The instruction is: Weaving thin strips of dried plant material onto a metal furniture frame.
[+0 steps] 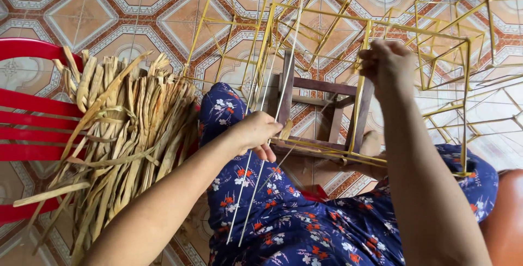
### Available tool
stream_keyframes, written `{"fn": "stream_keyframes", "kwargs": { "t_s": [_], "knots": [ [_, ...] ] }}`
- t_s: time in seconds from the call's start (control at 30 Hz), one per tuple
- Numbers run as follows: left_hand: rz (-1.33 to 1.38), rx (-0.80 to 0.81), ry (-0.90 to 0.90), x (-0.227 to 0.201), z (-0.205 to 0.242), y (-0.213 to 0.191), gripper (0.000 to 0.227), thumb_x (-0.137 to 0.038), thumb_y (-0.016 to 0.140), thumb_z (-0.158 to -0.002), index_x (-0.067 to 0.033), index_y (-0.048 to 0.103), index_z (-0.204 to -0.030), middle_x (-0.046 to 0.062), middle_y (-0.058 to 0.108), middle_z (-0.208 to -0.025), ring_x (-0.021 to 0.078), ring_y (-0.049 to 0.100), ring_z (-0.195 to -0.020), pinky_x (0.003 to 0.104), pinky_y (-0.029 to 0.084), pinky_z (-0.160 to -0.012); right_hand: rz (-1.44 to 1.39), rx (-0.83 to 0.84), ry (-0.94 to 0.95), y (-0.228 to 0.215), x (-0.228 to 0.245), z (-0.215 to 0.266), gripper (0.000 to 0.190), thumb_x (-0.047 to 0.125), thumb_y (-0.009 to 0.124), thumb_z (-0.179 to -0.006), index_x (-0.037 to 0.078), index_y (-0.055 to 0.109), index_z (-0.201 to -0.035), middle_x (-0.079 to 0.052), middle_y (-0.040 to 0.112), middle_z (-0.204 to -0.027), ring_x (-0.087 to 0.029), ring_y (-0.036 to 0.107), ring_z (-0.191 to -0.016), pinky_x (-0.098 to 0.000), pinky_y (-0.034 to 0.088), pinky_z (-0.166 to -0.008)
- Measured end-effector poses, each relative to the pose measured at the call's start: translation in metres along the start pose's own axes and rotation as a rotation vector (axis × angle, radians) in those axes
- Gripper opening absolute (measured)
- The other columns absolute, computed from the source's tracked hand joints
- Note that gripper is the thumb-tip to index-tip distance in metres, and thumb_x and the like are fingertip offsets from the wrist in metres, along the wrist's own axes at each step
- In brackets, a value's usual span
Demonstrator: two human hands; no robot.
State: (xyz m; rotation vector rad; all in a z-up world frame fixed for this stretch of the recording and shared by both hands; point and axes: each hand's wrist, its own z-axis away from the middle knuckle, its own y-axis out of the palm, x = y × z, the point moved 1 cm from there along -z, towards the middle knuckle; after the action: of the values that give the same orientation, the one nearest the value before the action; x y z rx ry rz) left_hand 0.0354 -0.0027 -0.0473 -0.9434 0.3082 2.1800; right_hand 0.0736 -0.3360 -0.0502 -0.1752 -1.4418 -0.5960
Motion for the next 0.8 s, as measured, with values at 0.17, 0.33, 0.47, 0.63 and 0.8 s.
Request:
{"fn": "stream_keyframes", "kwargs": {
  "t_s": [0.17, 0.33, 0.47, 0.63, 0.8],
  "knots": [
    [0.046, 0.023, 0.011, 0.007, -0.007, 0.005, 0.035, -0.022, 0.059, -0.100, 0.0085, 0.065, -0.116, 0.024, 0.071, -0.096, 0.0238, 0.072, -0.053, 0.028, 0.052, -0.036, 0.076, 0.050, 0.162, 0.037, -0.026, -0.014, 0.010, 0.013, 0.065, -0.101, 0.003, 0.064, -0.097, -0.011, 0.072, -0.083, -0.013, 0.066, -0.059, -0.0283, 0.057, -0.051],
    [0.128, -0.086, 0.049, 0.000, 0.005, 0.012, 0.029, -0.017, 0.061, -0.097, 0.0071, 0.065, -0.112, 0.022, 0.073, -0.092, 0.0228, 0.072, -0.052, 0.028, 0.050, -0.034, 0.119, -0.079, 0.062, 0.024, -0.025, -0.046, 0.015, 0.015, 0.064, -0.103, 0.003, 0.063, -0.094, -0.014, 0.074, -0.078, -0.014, 0.064, -0.053, -0.0296, 0.052, -0.043],
    [0.128, -0.082, 0.043, -0.001, 0.002, 0.010, 0.028, -0.016, 0.060, -0.097, 0.0071, 0.063, -0.113, 0.022, 0.073, -0.097, 0.0236, 0.073, -0.053, 0.028, 0.051, -0.035, 0.163, -0.033, 0.037, 0.027, -0.020, -0.041, 0.013, 0.012, 0.064, -0.103, 0.002, 0.063, -0.096, -0.015, 0.074, -0.078, -0.013, 0.059, -0.051, -0.0288, 0.048, -0.041],
    [0.095, -0.038, 0.003, -0.008, 0.009, 0.008, 0.029, -0.015, 0.055, -0.100, 0.0070, 0.060, -0.117, 0.024, 0.071, -0.105, 0.0237, 0.073, -0.055, 0.026, 0.052, -0.035, 0.235, 0.096, 0.309, 0.071, -0.038, 0.003, 0.010, 0.013, 0.063, -0.100, 0.003, 0.064, -0.098, -0.012, 0.075, -0.080, -0.016, 0.070, -0.058, -0.0296, 0.060, -0.051],
    [0.099, -0.051, 0.001, -0.007, 0.008, 0.009, 0.029, -0.014, 0.055, -0.100, 0.0080, 0.059, -0.117, 0.025, 0.070, -0.110, 0.0238, 0.073, -0.055, 0.026, 0.052, -0.034, 0.258, 0.198, 0.300, 0.090, -0.056, 0.024, 0.013, 0.014, 0.065, -0.100, 0.000, 0.065, -0.098, -0.013, 0.075, -0.081, -0.016, 0.070, -0.059, -0.0293, 0.060, -0.052]
  ]
}}
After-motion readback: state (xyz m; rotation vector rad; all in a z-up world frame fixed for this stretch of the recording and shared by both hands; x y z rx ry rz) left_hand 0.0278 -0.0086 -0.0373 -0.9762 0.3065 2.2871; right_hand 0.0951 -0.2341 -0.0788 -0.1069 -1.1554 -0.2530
